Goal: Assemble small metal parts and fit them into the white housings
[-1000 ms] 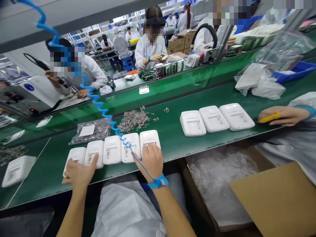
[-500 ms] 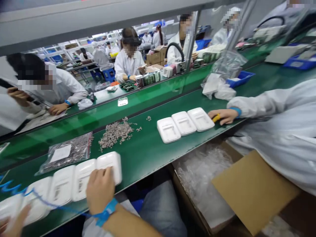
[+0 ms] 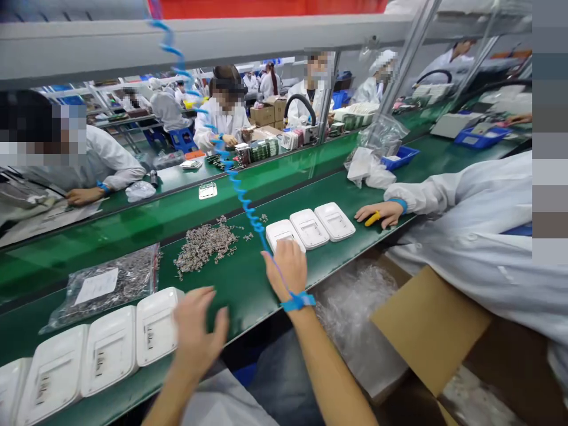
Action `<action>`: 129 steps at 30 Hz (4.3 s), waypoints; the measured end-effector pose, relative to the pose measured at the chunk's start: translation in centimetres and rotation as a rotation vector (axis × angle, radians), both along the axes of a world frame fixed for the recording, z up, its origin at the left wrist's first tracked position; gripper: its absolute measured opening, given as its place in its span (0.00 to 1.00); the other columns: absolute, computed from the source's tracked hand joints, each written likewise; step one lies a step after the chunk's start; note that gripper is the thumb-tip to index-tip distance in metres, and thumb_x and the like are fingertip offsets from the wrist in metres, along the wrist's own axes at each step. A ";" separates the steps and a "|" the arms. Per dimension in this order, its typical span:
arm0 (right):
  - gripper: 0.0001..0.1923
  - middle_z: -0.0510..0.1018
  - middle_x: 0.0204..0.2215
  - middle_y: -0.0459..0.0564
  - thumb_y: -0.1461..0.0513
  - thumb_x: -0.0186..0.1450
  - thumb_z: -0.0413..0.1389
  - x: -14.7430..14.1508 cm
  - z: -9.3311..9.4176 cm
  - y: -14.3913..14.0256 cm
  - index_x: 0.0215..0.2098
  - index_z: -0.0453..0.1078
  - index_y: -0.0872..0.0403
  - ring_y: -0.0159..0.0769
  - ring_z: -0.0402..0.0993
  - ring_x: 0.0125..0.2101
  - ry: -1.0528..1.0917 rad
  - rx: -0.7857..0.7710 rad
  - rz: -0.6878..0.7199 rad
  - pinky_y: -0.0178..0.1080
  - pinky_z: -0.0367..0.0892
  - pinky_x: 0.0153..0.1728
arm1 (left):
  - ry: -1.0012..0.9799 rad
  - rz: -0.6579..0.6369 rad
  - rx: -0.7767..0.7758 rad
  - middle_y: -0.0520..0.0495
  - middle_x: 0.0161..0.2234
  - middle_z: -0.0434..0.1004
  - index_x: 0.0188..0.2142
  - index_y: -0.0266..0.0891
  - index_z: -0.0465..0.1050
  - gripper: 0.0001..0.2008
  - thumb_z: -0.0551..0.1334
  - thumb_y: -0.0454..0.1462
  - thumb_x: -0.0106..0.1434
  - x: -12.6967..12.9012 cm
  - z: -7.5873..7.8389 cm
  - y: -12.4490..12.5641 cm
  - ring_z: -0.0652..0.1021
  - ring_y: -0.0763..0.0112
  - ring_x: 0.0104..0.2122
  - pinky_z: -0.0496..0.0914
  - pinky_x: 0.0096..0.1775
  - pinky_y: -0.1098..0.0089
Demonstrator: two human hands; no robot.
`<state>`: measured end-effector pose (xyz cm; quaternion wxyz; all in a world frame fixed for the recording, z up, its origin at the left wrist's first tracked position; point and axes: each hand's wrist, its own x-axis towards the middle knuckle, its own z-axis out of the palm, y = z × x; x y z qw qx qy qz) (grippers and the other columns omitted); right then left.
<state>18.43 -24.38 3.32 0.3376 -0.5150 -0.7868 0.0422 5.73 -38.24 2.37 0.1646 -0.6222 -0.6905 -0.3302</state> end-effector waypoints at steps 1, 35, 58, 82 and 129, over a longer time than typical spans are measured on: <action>0.17 0.77 0.41 0.64 0.55 0.73 0.47 1.5 -0.4 0.8 0.48 0.70 0.59 0.51 0.71 0.45 -0.035 -0.022 0.035 0.48 0.65 0.44 | 0.025 -0.075 0.006 0.40 0.52 0.76 0.53 0.40 0.70 0.16 0.60 0.38 0.66 0.9 0.0 1.0 0.73 0.58 0.55 0.67 0.54 0.58; 0.11 0.83 0.38 0.49 0.65 0.67 0.56 2.8 5.1 6.6 0.37 0.81 0.52 0.38 0.79 0.39 -0.202 -0.244 0.768 0.39 0.71 0.42 | -0.351 0.158 -0.267 0.43 0.56 0.74 0.51 0.43 0.76 0.13 0.58 0.38 0.69 2.5 -1.0 3.4 0.66 0.53 0.53 0.57 0.48 0.53; 0.04 0.74 0.41 0.50 0.67 0.65 0.58 -0.9 2.8 2.9 0.33 0.74 0.55 0.36 0.72 0.42 -0.497 -0.219 0.906 0.37 0.66 0.43 | -0.478 0.192 -0.253 0.45 0.47 0.77 0.47 0.48 0.79 0.13 0.57 0.37 0.70 2.3 -1.7 3.4 0.68 0.58 0.49 0.59 0.43 0.57; 0.12 0.74 0.48 0.59 0.64 0.71 0.53 3.4 0.4 3.1 0.48 0.77 0.53 0.44 0.69 0.46 -0.280 0.108 1.092 0.50 0.70 0.46 | -0.418 0.237 -0.230 0.48 0.43 0.79 0.40 0.47 0.80 0.06 0.65 0.37 0.64 2.4 -1.6 3.9 0.69 0.59 0.48 0.59 0.41 0.59; 0.01 0.83 0.32 0.52 0.66 0.61 0.64 -15.1 1.8 16.4 0.31 0.78 0.55 0.37 0.76 0.35 -0.604 -0.239 0.674 0.35 0.65 0.37 | 0.117 -0.236 -0.087 0.44 0.37 0.74 0.37 0.38 0.74 0.09 0.56 0.38 0.71 7.4 -2.7 8.2 0.72 0.61 0.42 0.61 0.45 0.55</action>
